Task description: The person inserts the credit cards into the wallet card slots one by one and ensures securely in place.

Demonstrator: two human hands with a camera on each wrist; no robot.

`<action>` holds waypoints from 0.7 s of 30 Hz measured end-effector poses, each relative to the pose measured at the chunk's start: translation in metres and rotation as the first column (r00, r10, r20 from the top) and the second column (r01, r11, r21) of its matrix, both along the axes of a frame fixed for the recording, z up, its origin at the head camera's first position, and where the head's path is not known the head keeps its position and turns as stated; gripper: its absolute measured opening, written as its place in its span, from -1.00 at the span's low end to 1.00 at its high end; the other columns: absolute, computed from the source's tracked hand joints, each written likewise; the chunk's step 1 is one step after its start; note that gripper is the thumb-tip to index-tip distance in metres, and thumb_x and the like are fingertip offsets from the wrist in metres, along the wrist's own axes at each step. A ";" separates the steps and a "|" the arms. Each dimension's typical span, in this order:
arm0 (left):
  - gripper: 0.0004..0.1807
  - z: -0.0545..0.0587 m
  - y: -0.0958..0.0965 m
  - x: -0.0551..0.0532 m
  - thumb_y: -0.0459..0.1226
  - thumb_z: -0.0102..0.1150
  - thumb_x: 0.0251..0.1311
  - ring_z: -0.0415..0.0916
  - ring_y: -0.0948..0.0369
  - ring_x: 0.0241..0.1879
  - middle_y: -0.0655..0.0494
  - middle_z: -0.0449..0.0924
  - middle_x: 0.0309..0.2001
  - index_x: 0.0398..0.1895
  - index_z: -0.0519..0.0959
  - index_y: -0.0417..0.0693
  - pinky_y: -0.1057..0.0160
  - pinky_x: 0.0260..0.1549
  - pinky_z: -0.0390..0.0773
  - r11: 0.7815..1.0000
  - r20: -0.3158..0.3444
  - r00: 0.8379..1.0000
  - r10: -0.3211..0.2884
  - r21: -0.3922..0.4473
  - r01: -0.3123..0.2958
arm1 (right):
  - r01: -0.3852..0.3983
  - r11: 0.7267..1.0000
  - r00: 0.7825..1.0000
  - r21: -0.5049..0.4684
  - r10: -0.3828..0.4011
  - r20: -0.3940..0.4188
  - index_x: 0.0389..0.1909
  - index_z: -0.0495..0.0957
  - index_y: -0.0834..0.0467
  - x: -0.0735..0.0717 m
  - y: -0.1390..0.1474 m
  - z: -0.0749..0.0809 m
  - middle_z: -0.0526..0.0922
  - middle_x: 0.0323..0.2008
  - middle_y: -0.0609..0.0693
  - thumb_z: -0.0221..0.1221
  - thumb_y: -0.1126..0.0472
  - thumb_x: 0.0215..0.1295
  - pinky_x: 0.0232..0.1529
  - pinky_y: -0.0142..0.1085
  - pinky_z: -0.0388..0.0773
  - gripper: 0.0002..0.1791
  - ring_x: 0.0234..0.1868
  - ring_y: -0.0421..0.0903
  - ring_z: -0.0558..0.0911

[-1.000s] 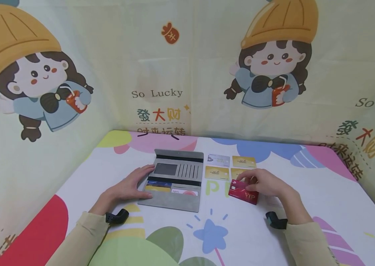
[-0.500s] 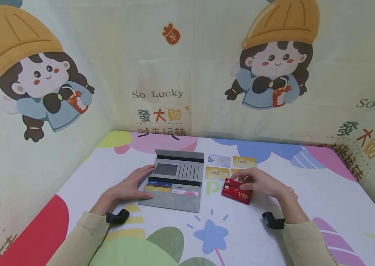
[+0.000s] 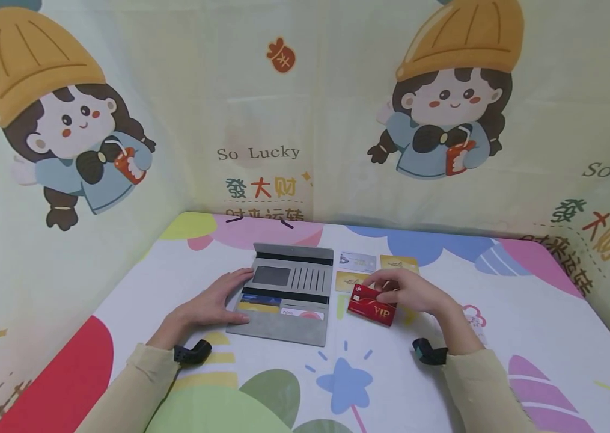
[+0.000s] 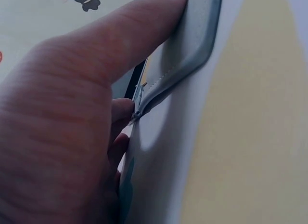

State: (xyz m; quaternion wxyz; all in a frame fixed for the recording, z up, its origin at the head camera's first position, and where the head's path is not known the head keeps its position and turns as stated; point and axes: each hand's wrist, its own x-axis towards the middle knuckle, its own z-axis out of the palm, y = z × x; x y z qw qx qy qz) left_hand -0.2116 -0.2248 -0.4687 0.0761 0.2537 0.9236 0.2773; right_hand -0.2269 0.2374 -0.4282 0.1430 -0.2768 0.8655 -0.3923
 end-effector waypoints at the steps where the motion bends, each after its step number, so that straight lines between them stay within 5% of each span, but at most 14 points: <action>1: 0.10 0.000 0.000 0.000 0.21 0.39 0.02 -0.09 -0.09 0.54 -0.02 0.03 0.58 0.58 0.17 -0.04 -0.24 0.44 -0.06 1.000 0.001 1.000 0.002 0.000 -0.002 | -0.003 1.000 1.000 -0.003 0.003 -0.003 0.14 0.63 0.14 -0.001 -0.002 0.000 0.59 0.05 0.08 0.29 0.33 0.31 -0.05 -0.25 0.60 -0.63 0.05 0.08 0.52; 10: 0.10 0.000 0.000 0.000 0.21 0.39 0.01 -0.09 -0.09 0.54 -0.01 0.04 0.58 0.57 0.18 -0.04 -0.23 0.44 -0.07 1.000 -0.004 1.000 0.005 -0.006 -0.005 | 0.005 1.000 1.000 0.009 -0.004 -0.026 0.13 0.64 0.10 -0.010 -0.025 0.000 0.61 -0.04 0.02 0.29 0.33 0.30 -0.08 -0.22 0.63 -0.63 0.00 0.03 0.55; 21: 0.11 0.000 0.000 0.000 0.21 0.40 0.00 -0.10 -0.09 0.54 -0.01 0.03 0.58 0.57 0.18 -0.04 -0.24 0.44 -0.05 1.000 -0.001 1.000 0.007 -0.006 -0.007 | -0.030 0.999 0.999 0.012 0.030 -0.022 0.13 0.66 0.02 -0.020 -0.055 0.002 0.61 0.09 0.05 0.28 0.30 0.31 -0.02 -0.17 0.58 -0.62 0.04 0.05 0.55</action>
